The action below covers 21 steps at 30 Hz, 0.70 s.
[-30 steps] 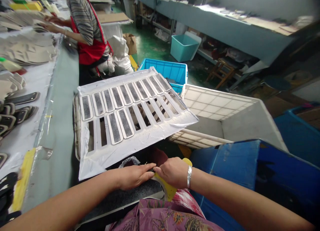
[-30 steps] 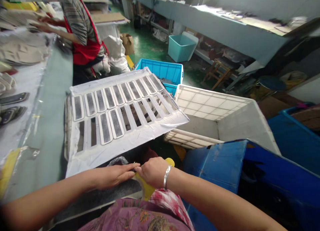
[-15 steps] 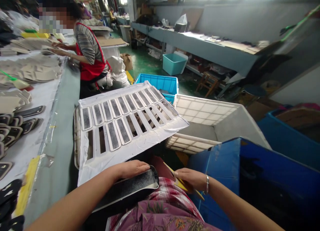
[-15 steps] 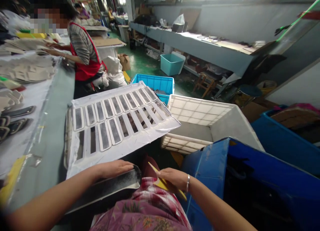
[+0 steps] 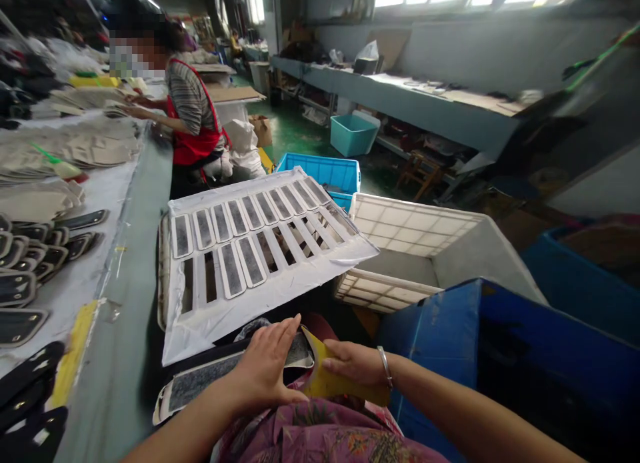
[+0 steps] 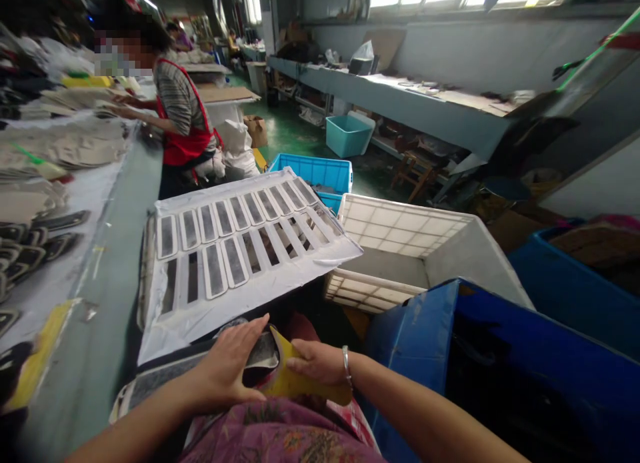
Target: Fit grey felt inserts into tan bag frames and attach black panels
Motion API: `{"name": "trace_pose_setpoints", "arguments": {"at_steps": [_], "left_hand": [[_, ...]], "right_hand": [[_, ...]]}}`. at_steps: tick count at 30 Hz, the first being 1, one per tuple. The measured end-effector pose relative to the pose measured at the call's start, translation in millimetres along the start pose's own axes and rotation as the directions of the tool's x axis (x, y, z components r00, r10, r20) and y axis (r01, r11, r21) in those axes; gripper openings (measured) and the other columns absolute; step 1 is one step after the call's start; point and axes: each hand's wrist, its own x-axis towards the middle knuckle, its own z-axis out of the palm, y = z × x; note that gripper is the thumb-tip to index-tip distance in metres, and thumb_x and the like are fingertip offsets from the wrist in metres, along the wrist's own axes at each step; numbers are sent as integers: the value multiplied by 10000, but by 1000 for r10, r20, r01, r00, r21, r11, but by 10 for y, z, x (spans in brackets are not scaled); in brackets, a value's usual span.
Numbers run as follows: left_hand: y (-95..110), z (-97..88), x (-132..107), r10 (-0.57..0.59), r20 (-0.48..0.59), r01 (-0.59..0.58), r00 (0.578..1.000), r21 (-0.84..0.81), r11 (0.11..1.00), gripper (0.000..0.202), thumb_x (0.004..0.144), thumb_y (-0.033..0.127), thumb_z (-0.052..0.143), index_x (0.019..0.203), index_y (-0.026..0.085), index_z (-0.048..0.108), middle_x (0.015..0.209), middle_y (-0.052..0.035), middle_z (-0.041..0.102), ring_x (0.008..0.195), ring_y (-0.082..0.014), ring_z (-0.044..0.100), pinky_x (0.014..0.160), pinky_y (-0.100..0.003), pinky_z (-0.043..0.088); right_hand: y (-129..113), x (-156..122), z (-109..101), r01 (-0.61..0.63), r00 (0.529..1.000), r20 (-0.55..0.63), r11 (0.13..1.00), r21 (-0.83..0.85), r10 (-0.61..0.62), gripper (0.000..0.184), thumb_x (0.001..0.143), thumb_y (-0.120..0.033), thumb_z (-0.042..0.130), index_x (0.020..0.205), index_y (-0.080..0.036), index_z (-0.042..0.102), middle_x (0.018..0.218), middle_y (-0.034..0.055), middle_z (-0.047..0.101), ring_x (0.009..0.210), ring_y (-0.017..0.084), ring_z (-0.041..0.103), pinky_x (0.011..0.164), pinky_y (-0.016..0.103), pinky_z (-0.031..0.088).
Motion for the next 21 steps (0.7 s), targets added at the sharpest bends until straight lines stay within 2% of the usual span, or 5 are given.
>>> {"name": "trace_pose_setpoints", "arguments": {"at_steps": [4, 7, 9, 12, 21], "left_hand": [[12, 241, 63, -28, -209, 48, 978, 93, 994, 1178, 490, 712, 629, 1416, 140, 177, 1336, -180, 418, 1166, -344, 393, 1001, -481, 218], [20, 329, 75, -9, -296, 59, 955, 158, 986, 1052, 595, 627, 599, 1418, 132, 170, 1308, -171, 445, 1125, -325, 419, 987, -464, 219], [28, 334, 68, 4, -310, 59, 951, 193, 980, 953, 650, 531, 582, 1416, 132, 180, 1304, -161, 450, 1122, -312, 420, 983, -454, 223], [33, 316, 62, 15, -315, 60, 949, 229, 971, 843, 696, 380, 543, 1415, 129, 181, 1304, -149, 450, 1129, -299, 414, 979, -451, 235], [-33, 325, 122, 44, -347, 51, 937, 258, 965, 818, 707, 166, 446, 1428, 123, 62, 1276, -158, 471, 1111, -292, 439, 944, -466, 298]], "right_hand": [[-75, 50, -43, -67, 997, 38, 998, 14, 66, 256, 874, -399, 434, 955, -162, 491, 783, 5, 580, 618, 98, 528, 522, 194, 401], [-109, 78, -95, -137, 978, 167, 988, 71, 124, 260, 875, -402, 413, 960, -168, 486, 718, -4, 572, 524, 91, 519, 469, 199, 403], [-123, 105, -126, -188, 954, 259, 974, 127, 150, 288, 878, -424, 394, 991, -173, 478, 674, -15, 564, 458, 84, 496, 432, 200, 395], [-133, 155, -167, -226, 944, 274, 967, 122, 186, 292, 876, -431, 403, 990, -171, 471, 651, -21, 565, 431, 75, 483, 409, 188, 378], [-238, 297, -315, -300, 898, 366, 948, 103, 244, 284, 872, -447, 413, 921, -170, 453, 578, -39, 528, 367, 78, 460, 357, 182, 377]]}}
